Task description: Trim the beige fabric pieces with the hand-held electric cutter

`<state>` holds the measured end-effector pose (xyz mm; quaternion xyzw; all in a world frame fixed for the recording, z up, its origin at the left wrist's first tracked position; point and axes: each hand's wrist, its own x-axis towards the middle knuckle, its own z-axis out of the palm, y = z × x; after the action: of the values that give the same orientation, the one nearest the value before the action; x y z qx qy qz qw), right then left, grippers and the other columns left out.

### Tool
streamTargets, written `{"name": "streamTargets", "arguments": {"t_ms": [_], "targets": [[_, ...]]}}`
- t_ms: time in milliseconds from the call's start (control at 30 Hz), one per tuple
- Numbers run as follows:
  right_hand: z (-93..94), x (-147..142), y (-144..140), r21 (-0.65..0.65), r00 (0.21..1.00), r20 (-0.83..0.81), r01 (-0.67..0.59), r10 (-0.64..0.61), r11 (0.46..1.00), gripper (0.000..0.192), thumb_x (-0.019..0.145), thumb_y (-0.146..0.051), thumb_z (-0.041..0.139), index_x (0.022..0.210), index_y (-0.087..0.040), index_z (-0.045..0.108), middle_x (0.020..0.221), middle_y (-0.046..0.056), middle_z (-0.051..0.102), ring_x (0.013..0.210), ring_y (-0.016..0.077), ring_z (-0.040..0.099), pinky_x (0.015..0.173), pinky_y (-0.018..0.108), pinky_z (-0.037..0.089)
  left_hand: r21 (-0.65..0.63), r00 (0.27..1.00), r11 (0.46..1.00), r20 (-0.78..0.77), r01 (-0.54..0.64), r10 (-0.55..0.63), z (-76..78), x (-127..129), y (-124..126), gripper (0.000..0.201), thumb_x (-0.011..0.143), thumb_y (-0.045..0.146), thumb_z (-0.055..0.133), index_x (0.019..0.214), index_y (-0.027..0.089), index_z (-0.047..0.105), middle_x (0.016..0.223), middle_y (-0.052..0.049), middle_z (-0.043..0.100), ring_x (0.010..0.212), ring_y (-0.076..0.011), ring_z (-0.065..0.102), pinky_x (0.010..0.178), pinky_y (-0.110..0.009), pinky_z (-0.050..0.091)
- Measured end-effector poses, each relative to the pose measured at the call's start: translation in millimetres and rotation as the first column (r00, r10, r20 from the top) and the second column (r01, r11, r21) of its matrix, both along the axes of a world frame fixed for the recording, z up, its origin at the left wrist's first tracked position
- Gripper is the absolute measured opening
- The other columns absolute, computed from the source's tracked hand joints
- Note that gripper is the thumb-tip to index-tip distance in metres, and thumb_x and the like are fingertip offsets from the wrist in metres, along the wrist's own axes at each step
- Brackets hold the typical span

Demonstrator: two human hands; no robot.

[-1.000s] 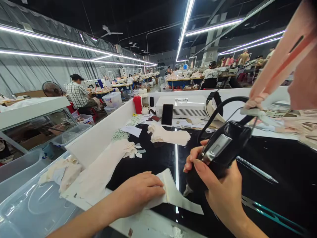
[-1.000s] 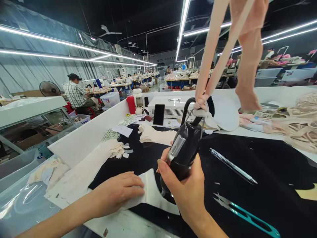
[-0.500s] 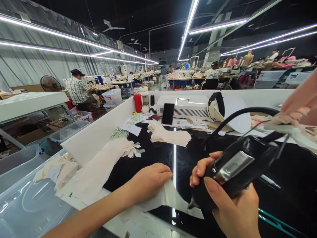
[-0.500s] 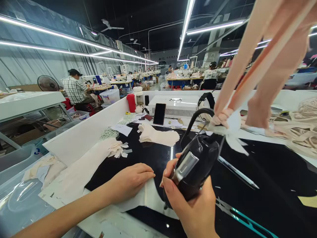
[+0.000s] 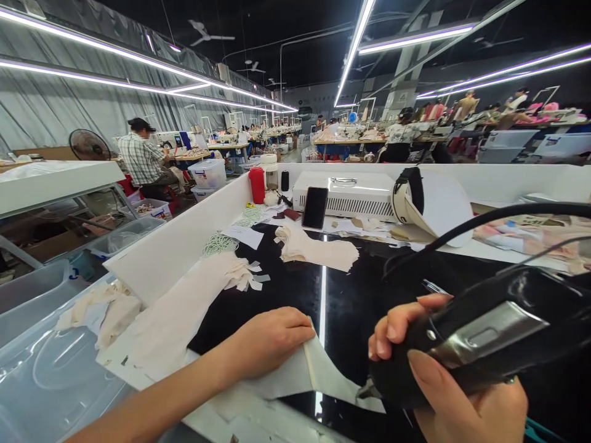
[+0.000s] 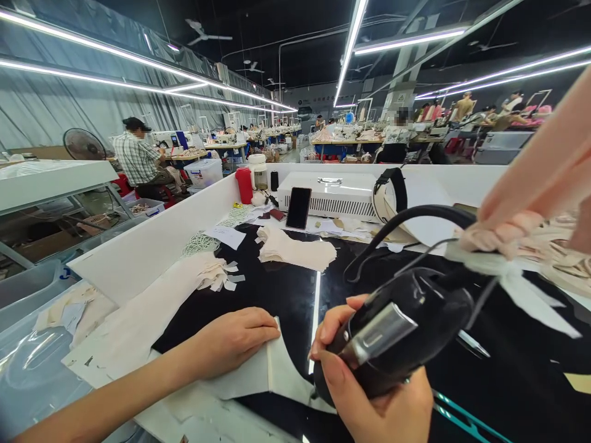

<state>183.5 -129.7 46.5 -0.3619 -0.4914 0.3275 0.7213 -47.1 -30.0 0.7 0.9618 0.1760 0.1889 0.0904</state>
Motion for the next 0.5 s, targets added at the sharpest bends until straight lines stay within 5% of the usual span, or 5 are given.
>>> {"name": "streamTargets", "arguments": {"t_ms": [300,500], "targets": [[8.1,-2,0,-0.041,0.998,-0.053,0.024,-0.026,0.999,0.030,0.091,-0.031,0.080,0.115,-0.031,0.062,0.079,-0.001,0.066,0.065,0.0200,0.067,0.059,0.036,0.066,0.046,0.999,0.999,0.052,-0.008,0.006,-7.2,3,-2,0.028,0.106,0.005,0.051,0.121,0.014,0.072,0.121,-0.011,0.074,0.111,-0.0214,0.072,0.099,-0.032,0.063],[25.6,-14,26,-0.001,0.976,-0.178,0.124,-0.122,0.992,0.037,0.079,-0.027,0.087,0.109,-0.028,0.066,0.073,-0.003,0.067,0.060,0.0176,0.064,0.056,0.032,0.063,0.079,0.995,0.997,0.099,-0.013,0.006,-11.1,6,-3,0.027,0.104,0.004,0.052,0.118,0.013,0.072,0.119,-0.010,0.075,0.108,-0.0217,0.073,0.097,-0.032,0.063]]}}
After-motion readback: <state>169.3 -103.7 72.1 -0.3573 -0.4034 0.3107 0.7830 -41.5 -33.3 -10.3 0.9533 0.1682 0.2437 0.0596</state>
